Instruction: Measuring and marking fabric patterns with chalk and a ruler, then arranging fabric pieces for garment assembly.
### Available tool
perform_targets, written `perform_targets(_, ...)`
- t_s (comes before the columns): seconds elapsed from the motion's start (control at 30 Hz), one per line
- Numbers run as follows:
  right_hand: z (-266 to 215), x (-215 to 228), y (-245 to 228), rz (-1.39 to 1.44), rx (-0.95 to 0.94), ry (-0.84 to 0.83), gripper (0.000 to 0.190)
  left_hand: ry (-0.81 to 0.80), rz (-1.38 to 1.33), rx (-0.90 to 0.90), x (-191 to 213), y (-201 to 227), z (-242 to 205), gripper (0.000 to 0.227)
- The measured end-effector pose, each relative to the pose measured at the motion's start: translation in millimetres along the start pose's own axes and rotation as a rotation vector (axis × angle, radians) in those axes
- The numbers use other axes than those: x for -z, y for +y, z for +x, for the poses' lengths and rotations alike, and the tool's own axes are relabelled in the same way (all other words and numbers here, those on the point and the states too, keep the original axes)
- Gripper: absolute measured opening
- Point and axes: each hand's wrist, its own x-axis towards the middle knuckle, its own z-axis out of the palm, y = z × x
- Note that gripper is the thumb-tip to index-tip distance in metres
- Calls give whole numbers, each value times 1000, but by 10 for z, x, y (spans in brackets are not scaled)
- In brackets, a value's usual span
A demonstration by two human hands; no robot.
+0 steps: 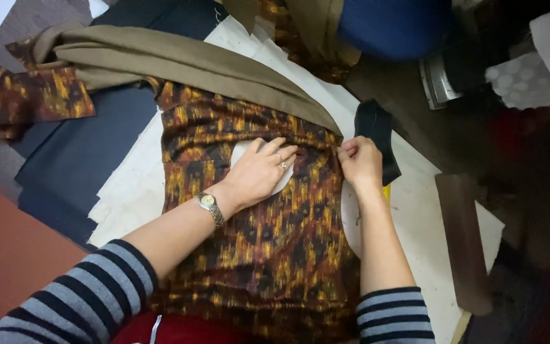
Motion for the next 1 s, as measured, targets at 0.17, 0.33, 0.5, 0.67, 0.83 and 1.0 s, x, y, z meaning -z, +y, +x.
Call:
perform_targets(0.17, -153, 194, -84, 103, -42, 125, 10, -50, -3, 2, 246, -22, 49, 45)
perform_targets(0.33, -275, 208, -158, 121, -7, 146, 6, -59, -5, -17, 207, -8, 8, 43)
perform_targets(0.5, -564, 473, -525, 108, 186, 240, 26, 32, -262, 38, 242, -45, -120, 41)
perform_targets(0.67, -1125, 101, -927, -20, 388, 143, 42, -82, -236, 147, 622, 112, -546, 48)
perform_targets(0.83, -1324, -151, -984, -248, 415, -138, 60, -87, -41, 54, 613, 258, -921, 68)
perform_targets(1.0, -1355, -74, -1146, -269, 232, -207, 60, -160, 62, 198, 726, 124, -1025, 68)
